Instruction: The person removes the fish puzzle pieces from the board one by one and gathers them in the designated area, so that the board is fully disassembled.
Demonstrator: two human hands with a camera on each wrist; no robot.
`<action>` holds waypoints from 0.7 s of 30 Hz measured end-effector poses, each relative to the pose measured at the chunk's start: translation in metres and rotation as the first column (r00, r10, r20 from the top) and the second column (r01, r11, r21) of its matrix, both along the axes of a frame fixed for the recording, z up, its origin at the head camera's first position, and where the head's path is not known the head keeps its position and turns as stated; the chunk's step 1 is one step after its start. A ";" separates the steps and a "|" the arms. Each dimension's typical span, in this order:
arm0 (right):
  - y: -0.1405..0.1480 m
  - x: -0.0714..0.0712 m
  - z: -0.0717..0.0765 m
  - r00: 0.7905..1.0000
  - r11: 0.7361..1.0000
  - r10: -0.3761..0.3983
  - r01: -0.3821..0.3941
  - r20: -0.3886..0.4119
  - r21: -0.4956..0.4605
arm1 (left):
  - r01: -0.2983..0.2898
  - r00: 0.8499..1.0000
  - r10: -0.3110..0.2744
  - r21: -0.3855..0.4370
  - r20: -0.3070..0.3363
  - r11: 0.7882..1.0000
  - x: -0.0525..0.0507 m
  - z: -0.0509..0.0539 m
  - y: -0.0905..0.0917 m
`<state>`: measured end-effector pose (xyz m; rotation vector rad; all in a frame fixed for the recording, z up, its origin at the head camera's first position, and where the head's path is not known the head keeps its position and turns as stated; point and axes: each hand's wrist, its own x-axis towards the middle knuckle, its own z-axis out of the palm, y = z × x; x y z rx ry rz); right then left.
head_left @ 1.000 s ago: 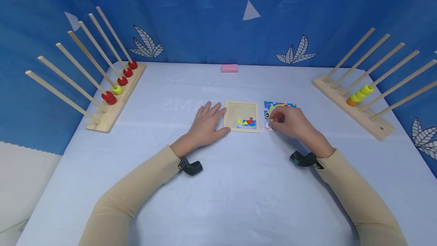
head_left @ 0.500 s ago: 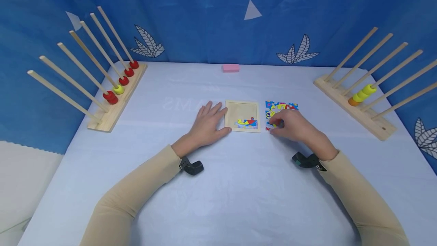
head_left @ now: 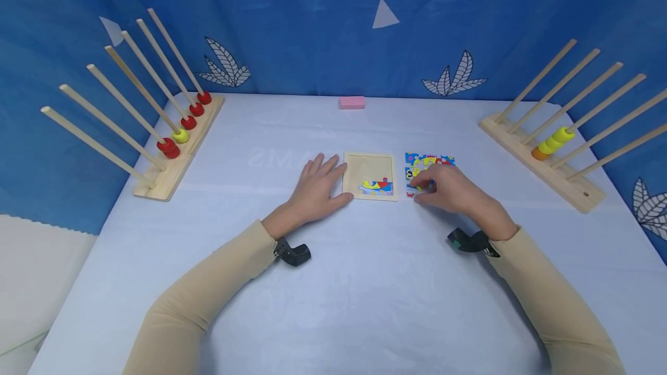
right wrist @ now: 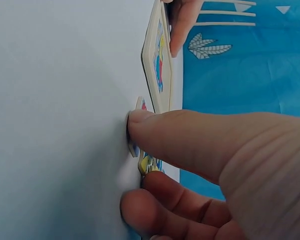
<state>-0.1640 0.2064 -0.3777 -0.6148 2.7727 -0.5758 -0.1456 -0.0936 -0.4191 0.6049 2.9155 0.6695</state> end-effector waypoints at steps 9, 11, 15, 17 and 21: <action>0.001 -0.001 0.000 1.000 1.000 -0.007 0.007 0.016 0.011 | 0.001 1.000 -0.001 -0.001 -0.004 1.000 -0.001 0.000 0.000; 0.001 -0.001 0.000 1.000 1.000 -0.007 0.006 0.016 0.009 | 0.000 1.000 0.000 -0.005 -0.002 1.000 -0.001 0.000 0.000; 0.005 -0.001 0.004 1.000 1.000 -0.011 0.011 0.015 0.013 | 0.000 1.000 0.000 -0.007 -0.002 1.000 -0.001 0.000 0.000; 0.007 -0.001 0.006 1.000 1.000 -0.012 0.012 0.008 0.008 | 0.000 1.000 0.000 -0.005 -0.003 1.000 -0.001 0.000 0.000; 0.012 -0.001 0.009 1.000 1.000 -0.010 0.009 -0.008 -0.009 | 0.002 1.000 -0.002 -0.007 -0.006 1.000 -0.001 -0.001 0.000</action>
